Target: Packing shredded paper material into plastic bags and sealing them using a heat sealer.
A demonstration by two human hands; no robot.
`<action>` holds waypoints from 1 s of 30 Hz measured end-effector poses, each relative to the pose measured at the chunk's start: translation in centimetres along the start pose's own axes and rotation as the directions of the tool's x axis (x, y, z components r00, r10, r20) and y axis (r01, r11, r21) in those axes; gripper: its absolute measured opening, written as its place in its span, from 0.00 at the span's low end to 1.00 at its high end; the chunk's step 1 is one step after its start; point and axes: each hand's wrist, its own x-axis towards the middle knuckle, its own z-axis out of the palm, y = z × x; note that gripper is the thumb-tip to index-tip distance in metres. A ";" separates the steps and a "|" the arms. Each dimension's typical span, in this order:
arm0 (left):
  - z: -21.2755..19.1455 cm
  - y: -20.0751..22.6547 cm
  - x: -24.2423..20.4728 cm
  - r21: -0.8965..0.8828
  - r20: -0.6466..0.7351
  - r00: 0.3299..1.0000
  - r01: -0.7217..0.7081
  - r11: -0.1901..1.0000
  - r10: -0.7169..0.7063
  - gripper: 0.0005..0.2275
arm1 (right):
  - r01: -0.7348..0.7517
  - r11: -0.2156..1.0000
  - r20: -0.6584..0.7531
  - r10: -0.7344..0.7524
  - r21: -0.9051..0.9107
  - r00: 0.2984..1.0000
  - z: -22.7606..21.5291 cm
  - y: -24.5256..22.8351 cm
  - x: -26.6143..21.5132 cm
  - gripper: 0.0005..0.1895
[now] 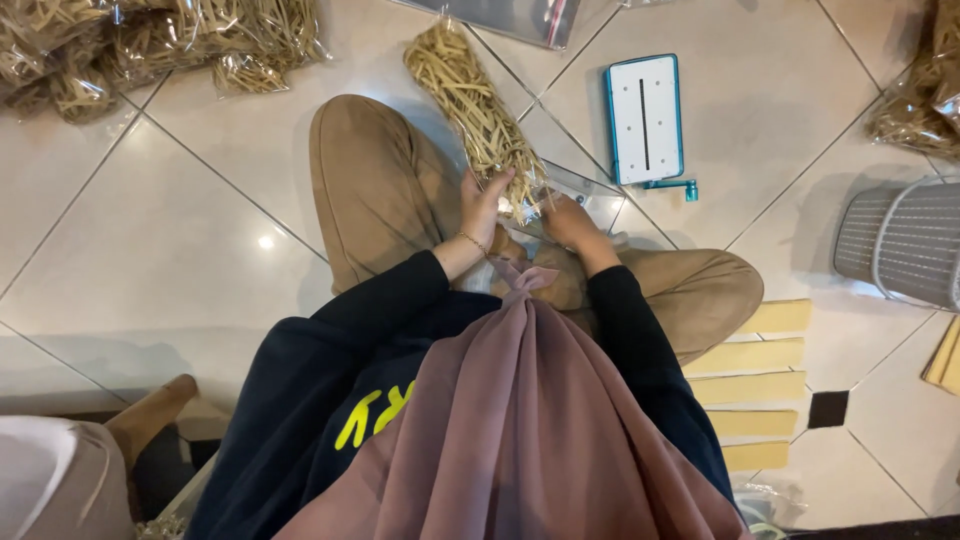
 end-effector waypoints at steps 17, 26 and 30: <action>-0.6 0.0 1.9 -0.217 -0.049 0.973 0.212 0.953 -0.227 0.18 | -0.025 0.890 0.201 -0.075 0.455 0.977 -1.1 -1.7 1.1 0.24; -0.1 0.5 0.4 -0.352 -0.125 0.976 0.124 0.928 -0.178 0.18 | -0.012 0.895 0.234 -0.104 0.447 0.967 -4.1 -4.3 -0.9 0.31; -0.4 -0.9 0.2 -0.328 -0.184 0.961 0.136 0.935 -0.205 0.21 | -0.048 0.888 0.317 -0.112 0.457 0.942 -5.5 -3.9 -1.0 0.34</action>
